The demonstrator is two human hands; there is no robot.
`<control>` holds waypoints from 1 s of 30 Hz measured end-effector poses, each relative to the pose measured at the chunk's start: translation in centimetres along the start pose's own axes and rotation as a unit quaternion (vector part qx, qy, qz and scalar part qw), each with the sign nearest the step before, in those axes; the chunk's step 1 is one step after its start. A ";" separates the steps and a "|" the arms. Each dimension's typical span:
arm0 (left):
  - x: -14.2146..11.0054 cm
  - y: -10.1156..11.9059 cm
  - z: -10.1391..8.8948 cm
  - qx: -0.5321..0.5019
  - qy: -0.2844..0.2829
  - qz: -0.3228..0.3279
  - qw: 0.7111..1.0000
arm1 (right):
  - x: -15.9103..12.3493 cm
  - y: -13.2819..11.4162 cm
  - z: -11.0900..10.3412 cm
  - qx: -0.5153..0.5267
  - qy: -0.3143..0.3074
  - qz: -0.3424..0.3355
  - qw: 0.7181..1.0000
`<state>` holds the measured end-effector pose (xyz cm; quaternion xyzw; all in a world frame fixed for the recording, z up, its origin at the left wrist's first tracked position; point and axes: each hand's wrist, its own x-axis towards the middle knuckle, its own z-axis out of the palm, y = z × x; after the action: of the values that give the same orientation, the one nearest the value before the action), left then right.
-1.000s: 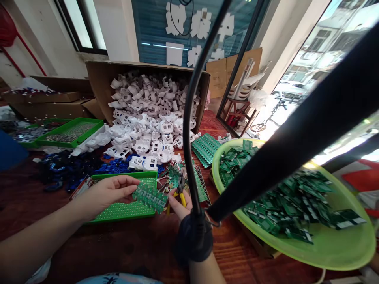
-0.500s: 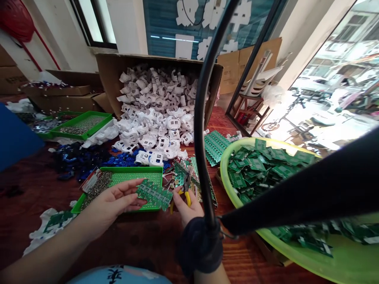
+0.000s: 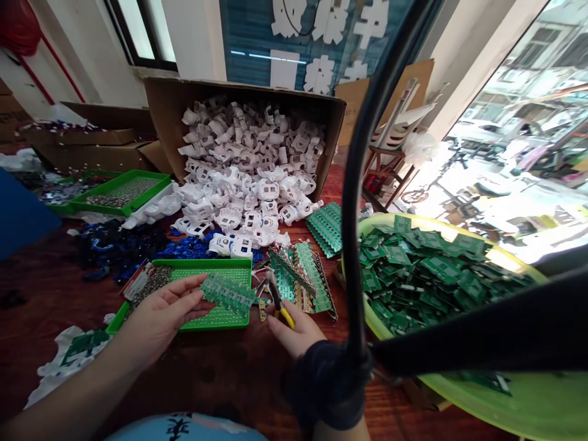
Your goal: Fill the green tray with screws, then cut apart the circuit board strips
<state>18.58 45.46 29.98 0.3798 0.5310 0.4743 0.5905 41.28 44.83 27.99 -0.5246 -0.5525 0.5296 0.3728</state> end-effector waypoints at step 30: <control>-0.9 2.3 0.4 0.362 -0.014 0.209 0.908 | 0.0 1.5 1.1 -0.229 -0.018 0.010 0.973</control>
<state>18.60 45.23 32.49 0.6767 0.5663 0.3565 0.3070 40.55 44.42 26.36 -0.5921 -0.6601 0.4024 0.2275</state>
